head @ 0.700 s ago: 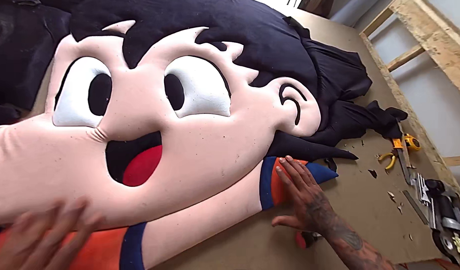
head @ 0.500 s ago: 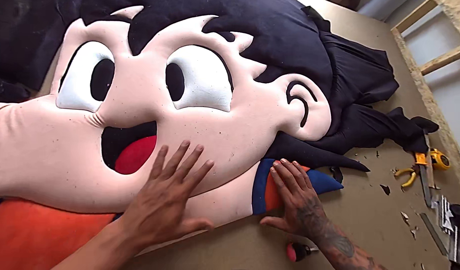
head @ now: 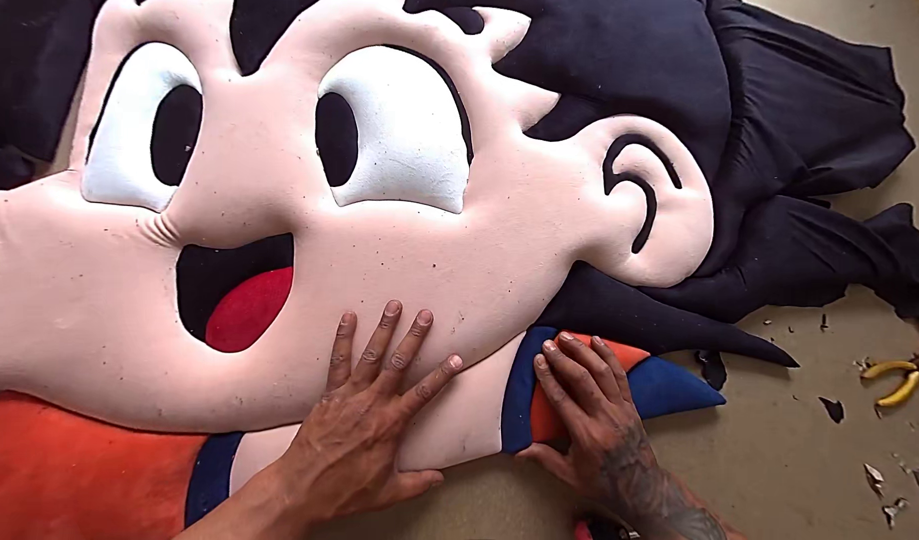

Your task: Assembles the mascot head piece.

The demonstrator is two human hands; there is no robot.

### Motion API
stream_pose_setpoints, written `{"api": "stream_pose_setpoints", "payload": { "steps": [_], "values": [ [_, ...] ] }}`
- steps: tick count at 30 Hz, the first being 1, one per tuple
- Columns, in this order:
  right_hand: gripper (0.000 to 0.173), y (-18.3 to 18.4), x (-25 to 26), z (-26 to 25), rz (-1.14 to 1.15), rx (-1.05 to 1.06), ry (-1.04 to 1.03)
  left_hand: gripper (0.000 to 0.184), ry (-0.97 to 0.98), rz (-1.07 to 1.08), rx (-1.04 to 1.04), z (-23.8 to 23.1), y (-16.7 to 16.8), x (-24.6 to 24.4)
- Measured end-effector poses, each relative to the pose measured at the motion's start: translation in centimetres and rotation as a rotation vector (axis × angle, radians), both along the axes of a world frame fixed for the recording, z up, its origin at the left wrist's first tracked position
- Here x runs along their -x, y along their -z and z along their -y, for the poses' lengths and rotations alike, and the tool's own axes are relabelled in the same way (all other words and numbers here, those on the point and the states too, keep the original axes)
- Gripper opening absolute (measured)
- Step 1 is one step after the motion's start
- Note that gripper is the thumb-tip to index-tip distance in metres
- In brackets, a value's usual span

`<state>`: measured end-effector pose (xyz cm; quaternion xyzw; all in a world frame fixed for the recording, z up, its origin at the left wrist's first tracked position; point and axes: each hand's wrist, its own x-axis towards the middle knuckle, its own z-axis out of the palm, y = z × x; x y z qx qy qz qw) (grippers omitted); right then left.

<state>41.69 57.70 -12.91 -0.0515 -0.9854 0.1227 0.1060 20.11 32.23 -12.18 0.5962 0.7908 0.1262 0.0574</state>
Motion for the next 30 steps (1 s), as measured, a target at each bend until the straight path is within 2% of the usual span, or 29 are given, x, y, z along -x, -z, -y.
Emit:
{"api": "stream_pose_setpoints", "payload": {
  "steps": [5,14,18,23,30],
  "values": [
    [0.100,-0.6,0.1,0.0,0.055,0.031,-0.003,0.112,-0.004,0.006,-0.015,0.0,0.1,0.0],
    [0.091,-0.7,0.5,0.0,0.076,0.038,0.008,0.104,0.006,0.028,-0.010,-0.3,0.5,-0.1],
    [0.089,-0.9,0.4,0.1,0.085,0.053,0.011,0.107,-0.035,-0.001,-0.006,-1.7,0.0,-1.4],
    [0.087,-0.5,0.3,-0.1,0.027,0.107,0.003,0.110,-0.137,-0.046,0.006,-3.5,0.0,-3.4],
    [0.082,-0.1,0.3,-0.7,-0.018,0.162,-0.023,0.104,-0.125,-0.016,0.009,-3.3,-0.3,-3.3]
  ]
}}
